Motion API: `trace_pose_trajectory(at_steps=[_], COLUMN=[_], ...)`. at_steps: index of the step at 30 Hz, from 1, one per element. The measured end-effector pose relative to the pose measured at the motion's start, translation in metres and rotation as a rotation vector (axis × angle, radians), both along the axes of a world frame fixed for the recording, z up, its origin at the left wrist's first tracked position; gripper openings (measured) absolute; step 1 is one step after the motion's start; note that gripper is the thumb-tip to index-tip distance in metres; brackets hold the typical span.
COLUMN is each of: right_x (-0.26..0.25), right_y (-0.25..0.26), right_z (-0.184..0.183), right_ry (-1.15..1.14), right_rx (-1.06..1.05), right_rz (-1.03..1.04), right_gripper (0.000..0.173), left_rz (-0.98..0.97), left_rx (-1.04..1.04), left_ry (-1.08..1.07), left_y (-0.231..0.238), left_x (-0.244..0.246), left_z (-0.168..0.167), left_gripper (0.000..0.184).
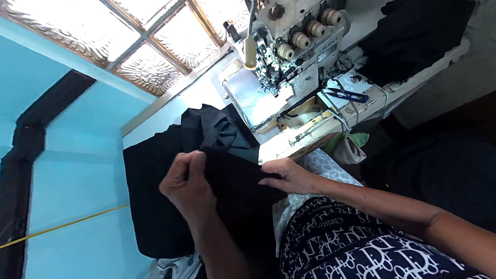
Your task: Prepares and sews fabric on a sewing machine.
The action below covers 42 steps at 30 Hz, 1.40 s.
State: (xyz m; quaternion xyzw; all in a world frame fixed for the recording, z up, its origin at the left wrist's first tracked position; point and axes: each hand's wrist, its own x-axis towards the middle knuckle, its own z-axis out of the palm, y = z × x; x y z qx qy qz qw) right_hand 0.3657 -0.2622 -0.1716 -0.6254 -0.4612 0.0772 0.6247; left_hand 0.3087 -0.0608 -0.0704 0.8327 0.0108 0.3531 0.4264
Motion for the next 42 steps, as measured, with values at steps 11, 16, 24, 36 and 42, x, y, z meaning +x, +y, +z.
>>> trace_pose_trajectory(at_steps=[11,16,24,36,42], right_x=[-0.004,-0.009,-0.013,0.003,0.003], right_y=[-0.010,-0.002,0.000,-0.026,-0.069], right_z=[0.010,-0.004,-0.009,0.099,0.015], right_ry=[0.073,0.139,-0.004,0.262,0.972], right_rx=[0.058,0.241,0.281,0.392,-0.044], right_rz=[-0.246,-0.410,-0.492,-0.343,-0.291], right_gripper=[0.025,0.014,0.014,0.034,0.022], left_rz=[0.103,0.089,-0.136,0.291,-0.051], left_rx=[-0.002,-0.045,-0.355,0.718,0.811], left_ry=[-0.039,-0.051,0.031,-0.607,-0.186], left_y=[0.036,0.046,0.042,0.024,-0.024], left_x=[0.032,0.042,0.045,0.139,0.152], left_z=[0.019,-0.013,-0.036,0.086,-0.037], left_gripper=[0.013,0.011,0.024,0.034,0.019])
